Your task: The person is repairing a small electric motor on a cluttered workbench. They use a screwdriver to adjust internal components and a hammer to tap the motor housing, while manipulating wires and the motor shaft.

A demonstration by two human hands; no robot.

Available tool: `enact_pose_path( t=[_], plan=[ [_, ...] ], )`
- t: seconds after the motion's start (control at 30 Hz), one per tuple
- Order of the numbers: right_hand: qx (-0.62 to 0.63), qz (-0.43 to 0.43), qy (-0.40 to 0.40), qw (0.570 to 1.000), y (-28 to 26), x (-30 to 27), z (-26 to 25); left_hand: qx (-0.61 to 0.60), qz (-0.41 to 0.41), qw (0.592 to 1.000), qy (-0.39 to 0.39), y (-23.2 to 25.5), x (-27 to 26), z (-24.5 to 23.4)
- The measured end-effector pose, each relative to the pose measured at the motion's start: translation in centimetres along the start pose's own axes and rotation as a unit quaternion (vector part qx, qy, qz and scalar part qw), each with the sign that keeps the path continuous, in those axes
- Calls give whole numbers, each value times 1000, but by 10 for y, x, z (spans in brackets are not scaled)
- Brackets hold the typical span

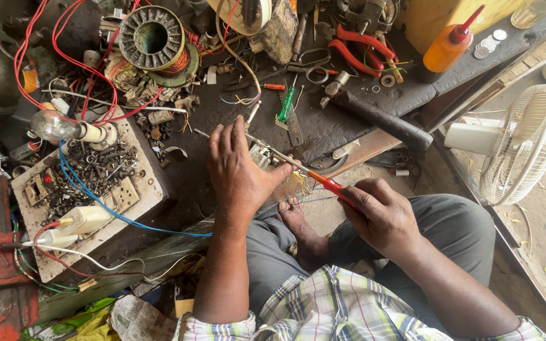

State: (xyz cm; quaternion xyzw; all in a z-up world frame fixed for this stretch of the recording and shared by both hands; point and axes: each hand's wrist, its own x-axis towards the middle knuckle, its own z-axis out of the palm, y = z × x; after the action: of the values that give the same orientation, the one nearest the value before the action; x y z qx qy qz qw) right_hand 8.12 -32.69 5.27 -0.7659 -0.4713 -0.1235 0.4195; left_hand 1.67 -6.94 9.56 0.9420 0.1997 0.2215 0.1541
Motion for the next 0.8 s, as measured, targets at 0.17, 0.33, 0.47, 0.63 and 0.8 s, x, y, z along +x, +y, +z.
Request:
enact_pose_path(
  t=[0.17,0.33,0.47,0.63,0.8],
  plan=[
    [1,-4,-3,1000,0,1,-1,8,0,1000,-3,-1,-1,1],
    [-7,3,-7,1000,-1,4,-3,6,-2,1000,-4,-1,-1,2],
    [-40,6,0,999,-5,9,-3,8,0,1000,-11,-2,-2,0],
    [-31,67,-18,997,-8,10,-1,-3,23,1000,-19,-5,-4,-3],
    [-4,47,-12,999,-6,12,1,-69,50,996,5,-22,-11,-3]
  ],
)
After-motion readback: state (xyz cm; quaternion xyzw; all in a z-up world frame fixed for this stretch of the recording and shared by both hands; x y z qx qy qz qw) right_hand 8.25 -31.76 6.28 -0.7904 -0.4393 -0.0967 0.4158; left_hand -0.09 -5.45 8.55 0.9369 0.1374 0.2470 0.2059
